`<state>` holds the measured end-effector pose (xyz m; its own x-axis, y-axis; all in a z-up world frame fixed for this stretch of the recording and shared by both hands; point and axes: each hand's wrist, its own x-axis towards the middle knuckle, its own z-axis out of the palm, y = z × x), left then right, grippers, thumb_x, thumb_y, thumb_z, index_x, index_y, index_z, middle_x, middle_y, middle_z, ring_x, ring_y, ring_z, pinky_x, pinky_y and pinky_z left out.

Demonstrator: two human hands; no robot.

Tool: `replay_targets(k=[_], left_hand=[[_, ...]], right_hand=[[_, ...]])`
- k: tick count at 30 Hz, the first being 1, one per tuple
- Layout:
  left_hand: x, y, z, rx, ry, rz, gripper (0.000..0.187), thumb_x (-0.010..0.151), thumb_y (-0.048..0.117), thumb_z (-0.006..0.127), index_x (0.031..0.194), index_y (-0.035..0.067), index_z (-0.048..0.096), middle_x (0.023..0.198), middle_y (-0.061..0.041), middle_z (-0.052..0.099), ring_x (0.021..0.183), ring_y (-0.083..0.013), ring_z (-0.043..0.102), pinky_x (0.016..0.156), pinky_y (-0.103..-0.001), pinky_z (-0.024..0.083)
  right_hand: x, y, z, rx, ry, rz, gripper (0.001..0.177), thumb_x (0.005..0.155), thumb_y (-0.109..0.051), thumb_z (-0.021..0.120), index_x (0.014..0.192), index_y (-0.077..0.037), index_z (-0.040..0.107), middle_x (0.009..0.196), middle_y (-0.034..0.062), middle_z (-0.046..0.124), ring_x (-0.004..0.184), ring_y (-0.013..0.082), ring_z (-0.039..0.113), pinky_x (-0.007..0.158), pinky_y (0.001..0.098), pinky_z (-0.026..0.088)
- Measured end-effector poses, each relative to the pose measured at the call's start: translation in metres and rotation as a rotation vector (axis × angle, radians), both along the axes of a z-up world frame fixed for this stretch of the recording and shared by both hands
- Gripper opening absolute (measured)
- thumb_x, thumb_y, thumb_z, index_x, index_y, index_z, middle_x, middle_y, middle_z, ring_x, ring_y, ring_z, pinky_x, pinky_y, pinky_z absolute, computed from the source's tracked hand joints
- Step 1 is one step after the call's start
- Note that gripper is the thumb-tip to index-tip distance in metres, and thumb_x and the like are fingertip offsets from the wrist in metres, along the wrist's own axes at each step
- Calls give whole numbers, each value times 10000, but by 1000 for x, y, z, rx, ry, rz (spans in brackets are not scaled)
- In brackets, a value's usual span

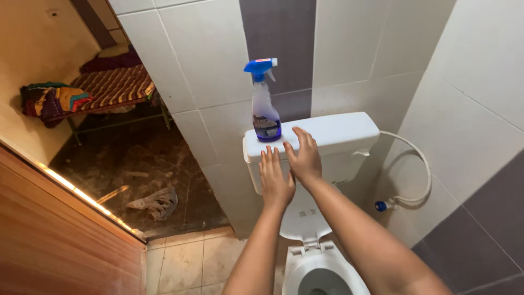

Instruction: The person sprays a cleaning solution from a blue spray bottle into the toilet bowl and onto the seat and tank. They then use a red toilet brush to scrub the inside of the bowl and the underside of the seat.

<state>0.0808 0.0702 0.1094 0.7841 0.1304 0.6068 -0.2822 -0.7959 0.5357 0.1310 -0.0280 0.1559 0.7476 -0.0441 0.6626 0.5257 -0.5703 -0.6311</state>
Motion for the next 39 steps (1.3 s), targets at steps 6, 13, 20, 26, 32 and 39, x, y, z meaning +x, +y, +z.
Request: replay_targets(k=[6,13,20,26,32,39], left_hand=[[50,37,37,-8,24,36,965,817,187,759,1582,4,200,1668,-215,190,1558,-381,142,1254,-498,136],[93,74,49,-45,106,128,1016,812,256,789,1591,32,176,1687,-162,165,1571,-334,108,1255,-480,122],[125,80,38,-191,246,156,1049,809,296,809,1601,62,161,1689,-144,157,1576,-319,91,1255,-477,124],[145,71,33,-190,183,59,1043,812,263,809,1603,35,170,1641,-178,285,1564,-356,166,1251,-492,151],[139,62,38,-299,54,147,663,894,206,711,1480,77,430,1463,-169,501,1332,-369,496,1089,-430,419],[108,48,47,-349,-35,198,460,908,254,710,1297,72,546,1312,-139,556,1129,-359,609,907,-432,519]], right_hand=[[49,41,50,71,41,-6,689,925,-339,728,1495,-67,452,1535,139,479,1420,326,447,1149,427,396],[93,66,74,-25,-15,-67,1073,807,-400,850,1581,-30,205,1634,174,280,1486,370,296,1169,449,334],[107,79,92,76,17,-52,1105,767,-376,892,1572,-66,202,1573,188,340,1432,386,389,1137,453,399],[107,88,103,86,106,-61,1003,735,-343,903,1481,-69,291,1520,159,397,1338,382,501,1017,470,482],[109,90,96,162,96,-55,993,724,-307,907,1473,-55,306,1487,147,427,1322,342,527,993,455,500],[121,88,78,296,89,45,954,753,-327,888,1441,-21,303,1419,173,459,1173,294,597,954,411,521]])
